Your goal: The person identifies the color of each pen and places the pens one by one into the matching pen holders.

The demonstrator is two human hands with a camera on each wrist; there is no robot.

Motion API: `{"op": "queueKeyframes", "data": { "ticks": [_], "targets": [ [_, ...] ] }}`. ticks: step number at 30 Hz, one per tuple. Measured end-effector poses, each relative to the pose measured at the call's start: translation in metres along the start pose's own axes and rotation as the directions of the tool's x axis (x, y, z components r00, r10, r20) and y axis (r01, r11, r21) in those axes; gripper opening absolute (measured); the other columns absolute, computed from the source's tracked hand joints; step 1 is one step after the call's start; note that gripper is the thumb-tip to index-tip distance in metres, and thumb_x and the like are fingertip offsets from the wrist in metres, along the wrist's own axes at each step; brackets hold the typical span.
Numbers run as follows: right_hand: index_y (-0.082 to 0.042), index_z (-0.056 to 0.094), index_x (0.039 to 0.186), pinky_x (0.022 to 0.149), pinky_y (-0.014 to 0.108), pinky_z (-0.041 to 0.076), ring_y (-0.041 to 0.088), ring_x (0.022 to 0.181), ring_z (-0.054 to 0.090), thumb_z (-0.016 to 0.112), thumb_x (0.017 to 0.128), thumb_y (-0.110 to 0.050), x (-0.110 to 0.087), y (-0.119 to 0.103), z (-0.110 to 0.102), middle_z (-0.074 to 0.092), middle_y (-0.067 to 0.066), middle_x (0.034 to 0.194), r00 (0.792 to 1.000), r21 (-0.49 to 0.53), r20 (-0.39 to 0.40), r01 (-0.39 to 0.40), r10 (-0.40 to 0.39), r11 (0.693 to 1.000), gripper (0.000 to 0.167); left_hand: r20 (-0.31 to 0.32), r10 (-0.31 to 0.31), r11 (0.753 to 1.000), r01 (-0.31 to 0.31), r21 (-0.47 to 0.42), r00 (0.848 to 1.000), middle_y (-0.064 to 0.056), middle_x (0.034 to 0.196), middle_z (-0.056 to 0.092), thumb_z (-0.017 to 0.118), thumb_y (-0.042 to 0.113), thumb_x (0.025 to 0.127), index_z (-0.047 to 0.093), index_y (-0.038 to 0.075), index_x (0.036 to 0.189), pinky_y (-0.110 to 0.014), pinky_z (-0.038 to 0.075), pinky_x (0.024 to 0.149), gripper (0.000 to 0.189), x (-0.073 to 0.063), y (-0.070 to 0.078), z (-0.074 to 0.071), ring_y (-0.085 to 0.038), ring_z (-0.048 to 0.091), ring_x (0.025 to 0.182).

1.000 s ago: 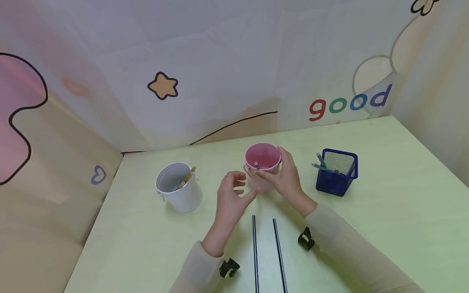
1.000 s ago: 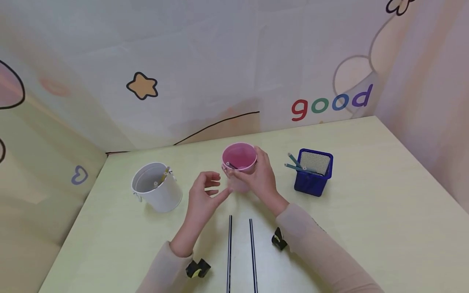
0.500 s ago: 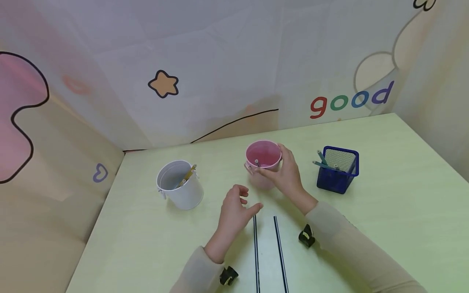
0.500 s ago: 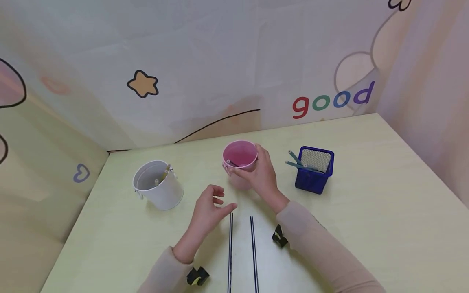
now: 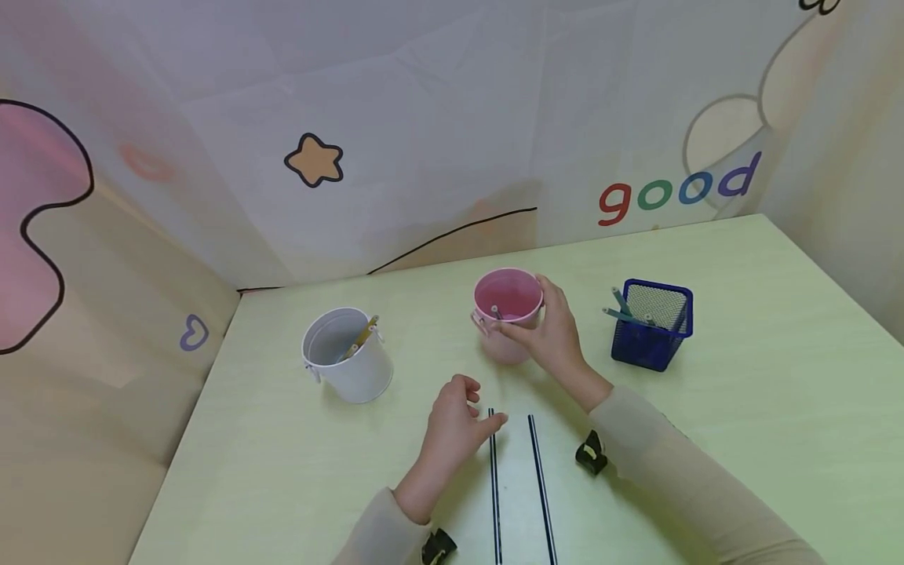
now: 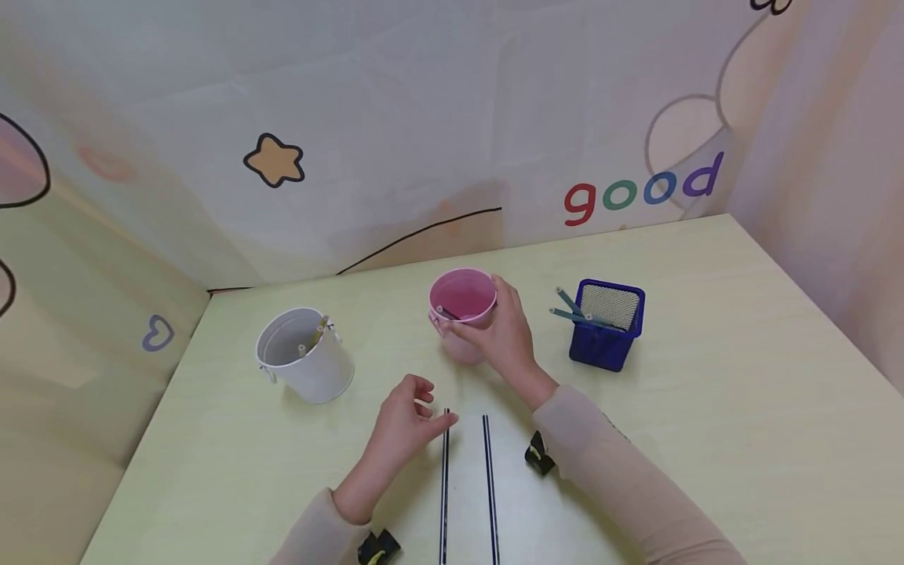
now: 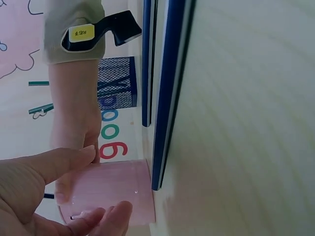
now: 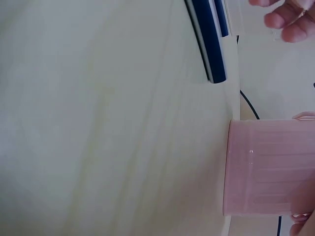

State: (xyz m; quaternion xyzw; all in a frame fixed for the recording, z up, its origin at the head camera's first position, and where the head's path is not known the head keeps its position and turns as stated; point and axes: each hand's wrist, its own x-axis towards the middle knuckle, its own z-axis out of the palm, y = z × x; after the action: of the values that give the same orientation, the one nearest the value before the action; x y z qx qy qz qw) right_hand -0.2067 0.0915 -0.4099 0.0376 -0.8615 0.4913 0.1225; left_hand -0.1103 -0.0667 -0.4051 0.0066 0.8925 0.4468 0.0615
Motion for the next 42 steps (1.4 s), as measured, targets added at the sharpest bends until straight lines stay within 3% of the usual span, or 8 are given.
{"op": "queueKeyframes", "data": {
  "ticks": [9, 18, 35, 42],
  "targets": [
    [-0.005, 0.031, 0.144, 0.104, 0.048, 0.04, 0.031, 0.133, 0.039, 0.081, 0.075, -0.031, 0.0007, -0.0005, -0.0012, 0.039, 0.016, 0.143, 1.0, -0.002, 0.003, -0.003, 0.003, 1.0, 0.09, 0.051, 0.03, 0.994, -0.035, 0.107, 0.998, -0.011, 0.086, 0.051, 0.082, 0.015, 0.071, 0.051, -0.005, 0.102, -0.031, 0.043, 0.064, 0.048, -0.006, -0.0035, 0.0042, -0.02, 0.046, 0.073],
    [-0.004, 0.029, 0.145, 0.103, 0.049, 0.04, 0.033, 0.133, 0.039, 0.081, 0.074, -0.031, -0.002, 0.0039, 0.0013, 0.039, 0.017, 0.144, 1.0, -0.004, 0.009, -0.025, 0.025, 1.0, 0.092, 0.143, -0.022, 0.986, -0.002, 0.167, 0.989, -0.007, 0.077, 0.046, 0.083, 0.016, 0.07, 0.047, -0.001, 0.093, -0.031, 0.039, 0.06, 0.045, -0.0097, -0.009, 0.0088, -0.021, 0.043, 0.069],
    [-0.004, 0.029, 0.145, 0.104, 0.05, 0.039, 0.033, 0.133, 0.039, 0.081, 0.075, -0.031, 0.0002, 0.0012, 0.0004, 0.038, 0.016, 0.144, 1.0, 0.001, 0.003, -0.027, 0.027, 1.0, 0.092, 0.162, 0.012, 0.975, -0.047, 0.218, 0.987, -0.007, 0.071, 0.045, 0.082, 0.004, 0.067, 0.048, -0.002, 0.081, -0.031, 0.038, 0.057, 0.037, -0.0053, -0.006, 0.0088, -0.021, 0.042, 0.065],
    [-0.004, 0.03, 0.145, 0.103, 0.05, 0.04, 0.033, 0.133, 0.039, 0.082, 0.074, -0.031, -0.0005, 0.0011, 0.0011, 0.039, 0.016, 0.144, 1.0, 0.001, -0.007, -0.021, 0.021, 1.0, 0.092, 0.167, -0.013, 0.976, -0.024, 0.215, 0.986, -0.006, 0.068, 0.048, 0.079, -0.001, 0.068, 0.051, -0.003, 0.079, -0.028, 0.04, 0.055, 0.03, -0.0055, -0.0058, 0.0079, -0.02, 0.045, 0.063]
  ]
}}
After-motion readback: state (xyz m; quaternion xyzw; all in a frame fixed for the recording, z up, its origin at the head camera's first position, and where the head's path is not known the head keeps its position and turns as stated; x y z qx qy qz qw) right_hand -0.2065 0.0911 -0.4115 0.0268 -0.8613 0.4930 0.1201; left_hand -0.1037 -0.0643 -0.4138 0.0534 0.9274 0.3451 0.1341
